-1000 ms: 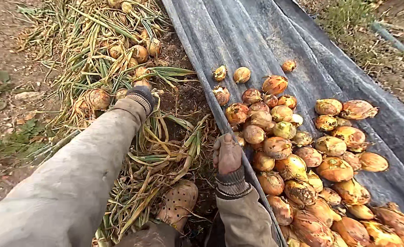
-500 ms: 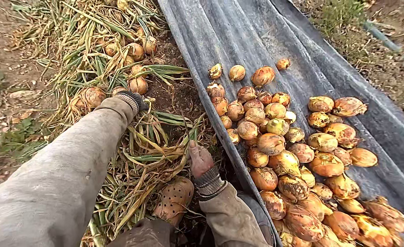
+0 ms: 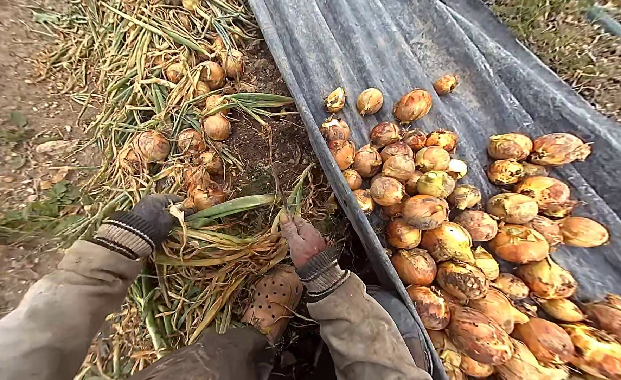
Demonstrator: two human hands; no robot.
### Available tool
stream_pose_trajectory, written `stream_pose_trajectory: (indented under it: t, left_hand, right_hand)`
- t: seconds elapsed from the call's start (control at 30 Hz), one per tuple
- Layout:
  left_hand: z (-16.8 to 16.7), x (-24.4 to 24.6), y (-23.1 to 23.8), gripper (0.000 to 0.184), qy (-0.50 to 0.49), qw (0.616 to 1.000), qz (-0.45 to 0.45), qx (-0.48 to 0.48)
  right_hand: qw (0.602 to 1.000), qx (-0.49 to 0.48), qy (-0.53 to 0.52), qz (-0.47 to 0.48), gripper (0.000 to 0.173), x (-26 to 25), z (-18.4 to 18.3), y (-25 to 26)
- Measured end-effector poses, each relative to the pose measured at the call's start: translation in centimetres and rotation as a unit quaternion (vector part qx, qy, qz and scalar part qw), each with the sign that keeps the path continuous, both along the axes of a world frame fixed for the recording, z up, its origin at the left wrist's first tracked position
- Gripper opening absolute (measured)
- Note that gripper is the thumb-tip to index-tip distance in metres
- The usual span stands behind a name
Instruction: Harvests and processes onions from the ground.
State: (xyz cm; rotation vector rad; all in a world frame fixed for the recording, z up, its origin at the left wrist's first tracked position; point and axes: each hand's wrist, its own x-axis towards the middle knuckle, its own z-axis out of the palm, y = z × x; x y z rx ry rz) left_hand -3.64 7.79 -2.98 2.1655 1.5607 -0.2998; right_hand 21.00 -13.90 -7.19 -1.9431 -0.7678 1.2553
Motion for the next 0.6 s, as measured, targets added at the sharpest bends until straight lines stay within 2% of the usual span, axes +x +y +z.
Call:
stream_pose_trajectory:
  t: [0.03,0.1,0.13,0.2,0.23,0.3,0.37,0.43,0.53,0.6]
  left_hand:
    - [-0.6,-0.8,-1.4,0.024,-0.098,0.994,0.046,0.014]
    - [-0.7,-1.3,-4.4,0.019,-0.287,0.949,0.128,0.023]
    - [-0.3,-1.0,-5.8,0.016,-0.373,0.913,0.167,0.012]
    - [1.4,0.4,-8.3,0.023,-0.497,0.835,0.236,-0.022]
    - [2.5,0.7,-9.5,0.024,-0.515,0.826,0.227,-0.031]
    - [3.3,0.4,-10.7,0.021,-0.529,0.842,0.101,-0.024]
    - [3.1,0.7,-10.7,0.022,-0.544,0.838,0.019,-0.042]
    - [2.9,1.4,-11.1,0.024,-0.553,0.831,0.019,-0.051]
    - [2.8,2.1,-11.5,0.020,-0.555,0.831,0.009,-0.034]
    - [3.0,2.3,-11.5,0.018,-0.551,0.834,0.006,-0.036]
  right_hand:
    - [1.000,-0.013,0.006,0.012,0.070,-0.2,0.1,0.1]
    - [0.998,-0.031,0.030,0.047,0.075,-0.5,-0.2,0.3]
    - [0.997,-0.027,0.045,0.063,0.077,-0.6,-0.3,0.3]
    - [0.993,0.015,0.071,0.094,0.077,-0.8,0.0,0.4]
    - [0.990,0.050,0.080,0.101,0.077,-0.9,0.4,0.4]
    - [0.982,0.117,0.097,0.112,0.075,-0.8,1.6,0.2]
    - [0.981,0.140,0.070,0.117,0.062,-0.5,2.7,-0.2]
    - [0.979,0.158,0.039,0.126,0.061,-0.2,3.2,-0.6]
    - [0.962,0.254,0.040,0.095,0.082,-0.4,2.3,-1.0]
    - [0.949,0.305,0.030,0.068,0.086,-0.7,2.2,-1.1]
